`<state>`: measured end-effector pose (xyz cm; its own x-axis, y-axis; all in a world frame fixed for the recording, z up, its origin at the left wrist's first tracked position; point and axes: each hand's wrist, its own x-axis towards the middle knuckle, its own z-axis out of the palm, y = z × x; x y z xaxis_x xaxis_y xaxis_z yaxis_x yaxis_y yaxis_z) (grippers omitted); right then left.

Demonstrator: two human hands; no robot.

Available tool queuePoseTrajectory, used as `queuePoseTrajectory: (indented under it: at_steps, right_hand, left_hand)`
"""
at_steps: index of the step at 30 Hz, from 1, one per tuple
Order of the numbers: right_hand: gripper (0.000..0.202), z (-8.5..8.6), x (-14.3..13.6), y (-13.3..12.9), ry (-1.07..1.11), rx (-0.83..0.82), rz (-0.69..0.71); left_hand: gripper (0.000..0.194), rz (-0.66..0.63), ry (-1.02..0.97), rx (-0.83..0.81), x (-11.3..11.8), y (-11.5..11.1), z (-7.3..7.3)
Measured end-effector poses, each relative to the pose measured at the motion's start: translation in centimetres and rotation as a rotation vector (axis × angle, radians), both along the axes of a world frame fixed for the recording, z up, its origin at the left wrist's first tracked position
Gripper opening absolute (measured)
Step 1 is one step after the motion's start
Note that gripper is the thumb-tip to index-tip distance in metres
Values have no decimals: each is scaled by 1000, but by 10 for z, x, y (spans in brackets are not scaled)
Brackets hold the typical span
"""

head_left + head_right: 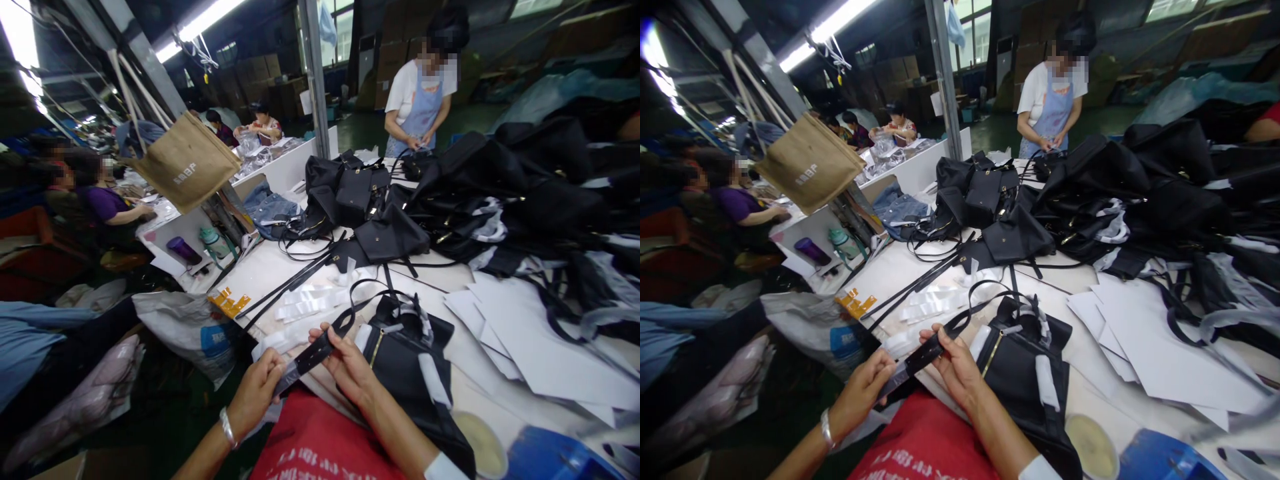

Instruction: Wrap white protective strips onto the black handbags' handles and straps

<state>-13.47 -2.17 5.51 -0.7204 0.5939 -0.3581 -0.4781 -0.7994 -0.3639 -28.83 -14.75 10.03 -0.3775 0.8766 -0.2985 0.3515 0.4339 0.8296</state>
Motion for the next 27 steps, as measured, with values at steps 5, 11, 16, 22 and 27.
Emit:
queuePoseTrajectory:
  at_steps: [5,11,16,22,27]
  right_hand:
    - [28,19,0,-13,-62,196,-25]
    - [23,26,-2,-24,-157,404,-52]
    - [22,28,-8,-35,-97,468,17]
    - [29,29,3,-8,13,149,-72]
    - [28,22,4,-6,-63,161,-179]
  left_hand:
    - [22,12,65,68,-4,-1,11]
    - [20,5,89,137,10,8,15]
    - [18,-84,99,181,23,18,28]
    - [22,-127,140,67,15,13,17]
    - [23,-87,169,74,17,18,9]
